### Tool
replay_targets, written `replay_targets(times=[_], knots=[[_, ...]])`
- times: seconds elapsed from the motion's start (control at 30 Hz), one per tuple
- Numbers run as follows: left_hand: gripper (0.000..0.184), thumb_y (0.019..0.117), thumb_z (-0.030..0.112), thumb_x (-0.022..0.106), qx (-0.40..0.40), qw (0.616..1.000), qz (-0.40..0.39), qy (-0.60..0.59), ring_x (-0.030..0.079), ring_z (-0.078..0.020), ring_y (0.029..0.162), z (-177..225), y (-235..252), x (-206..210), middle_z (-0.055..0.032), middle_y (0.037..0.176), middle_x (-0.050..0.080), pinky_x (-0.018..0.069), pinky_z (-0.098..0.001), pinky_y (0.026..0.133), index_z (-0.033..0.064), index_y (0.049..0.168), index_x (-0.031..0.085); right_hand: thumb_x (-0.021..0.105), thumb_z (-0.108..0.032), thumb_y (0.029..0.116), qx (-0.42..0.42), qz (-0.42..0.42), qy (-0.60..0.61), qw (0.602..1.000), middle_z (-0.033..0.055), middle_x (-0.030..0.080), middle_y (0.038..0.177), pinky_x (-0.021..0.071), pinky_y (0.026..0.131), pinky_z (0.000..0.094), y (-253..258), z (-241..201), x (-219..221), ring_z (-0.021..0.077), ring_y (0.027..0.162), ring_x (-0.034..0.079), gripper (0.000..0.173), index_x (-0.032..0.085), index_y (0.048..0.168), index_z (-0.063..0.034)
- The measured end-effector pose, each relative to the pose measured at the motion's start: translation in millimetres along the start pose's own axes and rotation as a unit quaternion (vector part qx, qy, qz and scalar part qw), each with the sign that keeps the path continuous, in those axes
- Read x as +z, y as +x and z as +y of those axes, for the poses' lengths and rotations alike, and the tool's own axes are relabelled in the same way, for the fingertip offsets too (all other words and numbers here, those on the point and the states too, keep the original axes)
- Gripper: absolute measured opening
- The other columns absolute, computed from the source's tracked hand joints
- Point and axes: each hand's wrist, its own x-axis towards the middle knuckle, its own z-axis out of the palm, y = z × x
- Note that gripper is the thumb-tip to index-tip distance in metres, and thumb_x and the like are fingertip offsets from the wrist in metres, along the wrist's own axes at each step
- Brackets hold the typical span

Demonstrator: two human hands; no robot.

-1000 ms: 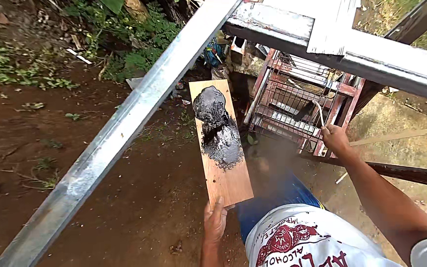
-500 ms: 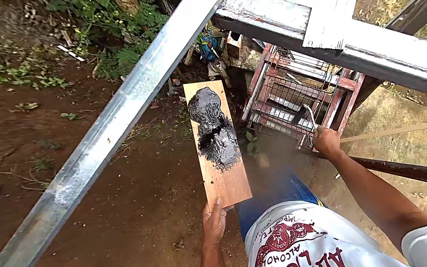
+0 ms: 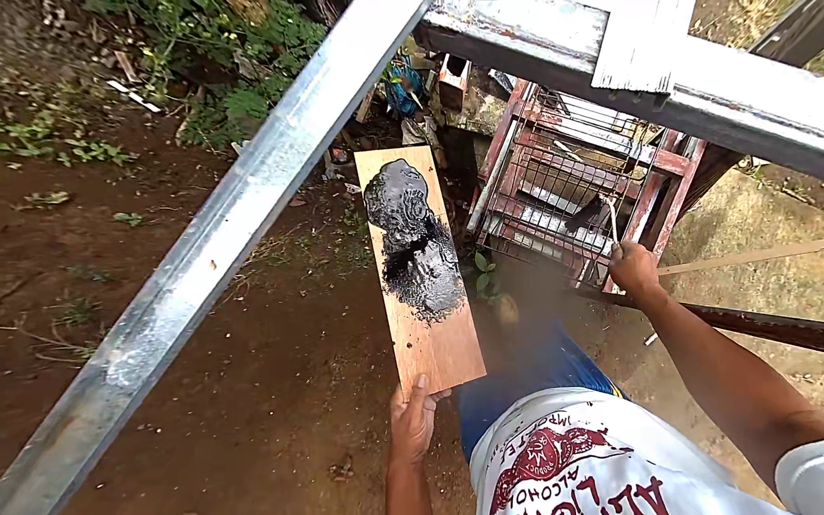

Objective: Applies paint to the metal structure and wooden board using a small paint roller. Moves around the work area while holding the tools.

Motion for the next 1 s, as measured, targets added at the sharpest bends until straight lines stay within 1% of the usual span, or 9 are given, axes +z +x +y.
replay_targets(times=[0.03, 0.13, 0.3, 0.43, 0.53, 0.63, 0.77, 0.9, 1.0], knots=[[0.049, 0.0972, 0.029, 0.069, -0.001, 1.000, -0.001, 0.000, 0.076, -0.0259, 0.086, 0.5, -0.1, -0.1, -0.0162, 0.108, 0.074, 0.0652, -0.0406, 0.072, 0.0001, 0.131, 0.050, 0.040, -0.030, 0.1109, 0.003, -0.006, 0.018, 1.000, 0.0316, 0.069, 0.106, 0.0487, 0.086, 0.0714, -2.0, -2.2, 4.2, 0.0516, 0.106, 0.066, 0.043, 0.068, 0.106, 0.0025], [0.049, 0.0960, 0.031, 0.071, 0.000, 1.000, -0.003, 0.000, 0.076, -0.0262, 0.085, 1.9, 1.5, -0.7, -0.0164, 0.107, 0.074, 0.0651, -0.0404, 0.072, -0.0001, 0.129, 0.052, 0.041, -0.031, 0.1094, 0.002, -0.014, 0.068, 0.998, 0.0302, 0.067, 0.096, 0.0491, 0.074, 0.0710, -6.5, 3.9, 19.2, 0.0502, 0.092, 0.067, 0.042, 0.067, 0.100, 0.0005], [0.044, 0.0984, 0.028, 0.068, 0.001, 1.000, -0.009, 0.008, 0.076, -0.0255, 0.085, 3.6, 2.2, 0.0, -0.0155, 0.107, 0.074, 0.0651, -0.0402, 0.073, 0.0011, 0.129, 0.052, 0.037, -0.028, 0.1110, 0.011, -0.025, 0.009, 1.000, 0.0294, 0.069, 0.109, 0.0496, 0.089, 0.0681, 0.2, -14.4, 8.5, 0.0477, 0.110, 0.066, 0.043, 0.067, 0.106, 0.0024], [0.044, 0.0983, 0.028, 0.068, 0.006, 1.000, -0.014, 0.003, 0.076, -0.0267, 0.086, 3.8, 2.6, -1.3, -0.0170, 0.108, 0.074, 0.0651, -0.0408, 0.073, 0.0000, 0.129, 0.053, 0.041, -0.031, 0.1101, -0.026, -0.025, -0.025, 0.999, 0.0302, 0.069, 0.104, 0.0500, 0.079, 0.0717, -4.7, -12.8, -0.4, 0.0508, 0.101, 0.067, 0.041, 0.068, 0.104, -0.0006], [0.048, 0.0962, 0.030, 0.070, 0.003, 1.000, -0.004, 0.008, 0.076, -0.0257, 0.085, 4.1, 2.5, 2.2, -0.0155, 0.107, 0.074, 0.0653, -0.0406, 0.072, -0.0001, 0.129, 0.052, 0.039, -0.032, 0.1097, -0.027, 0.017, -0.040, 0.999, 0.0296, 0.069, 0.099, 0.0508, 0.073, 0.0707, -10.1, -14.4, -3.1, 0.0515, 0.096, 0.068, 0.040, 0.065, 0.104, -0.0024], [0.048, 0.0969, 0.030, 0.069, 0.007, 1.000, -0.009, 0.005, 0.076, -0.0262, 0.086, 3.4, 2.5, 2.1, -0.0160, 0.108, 0.074, 0.0652, -0.0412, 0.073, -0.0003, 0.130, 0.051, 0.039, -0.033, 0.1087, -0.018, 0.007, -0.075, 0.997, 0.0287, 0.069, 0.104, 0.0517, 0.075, 0.0707, -11.4, -7.0, 8.4, 0.0504, 0.100, 0.068, 0.040, 0.065, 0.109, -0.0033], [0.046, 0.0971, 0.029, 0.069, 0.009, 1.000, -0.008, -0.001, 0.076, -0.0261, 0.085, 1.2, 0.6, -0.9, -0.0159, 0.107, 0.074, 0.0652, -0.0408, 0.073, 0.0002, 0.129, 0.052, 0.043, -0.033, 0.1082, -0.010, -0.042, -0.089, 0.995, 0.0297, 0.069, 0.107, 0.0508, 0.078, 0.0721, -6.6, -14.5, -8.1, 0.0513, 0.103, 0.067, 0.040, 0.068, 0.107, -0.0014], [0.047, 0.0973, 0.030, 0.069, 0.010, 1.000, -0.007, 0.000, 0.076, -0.0258, 0.085, 1.2, 0.6, -1.9, -0.0153, 0.108, 0.074, 0.0654, -0.0411, 0.073, 0.0005, 0.130, 0.050, 0.044, -0.034, 0.1071, 0.011, -0.056, -0.129, 0.990, 0.0272, 0.070, 0.111, 0.0519, 0.082, 0.0702, 1.9, -32.7, -25.4, 0.0480, 0.106, 0.068, 0.038, 0.068, 0.112, -0.0046], [0.048, 0.0968, 0.029, 0.070, 0.013, 1.000, 0.002, -0.007, 0.076, -0.0267, 0.086, 2.1, -4.3, -5.3, -0.0169, 0.108, 0.074, 0.0654, -0.0416, 0.073, -0.0001, 0.129, 0.051, 0.042, -0.033, 0.1080, -0.004, 0.009, -0.104, 0.995, 0.0287, 0.070, 0.100, 0.0510, 0.071, 0.0709, -10.3, -20.5, -15.8, 0.0515, 0.096, 0.068, 0.037, 0.065, 0.109, -0.0050]])
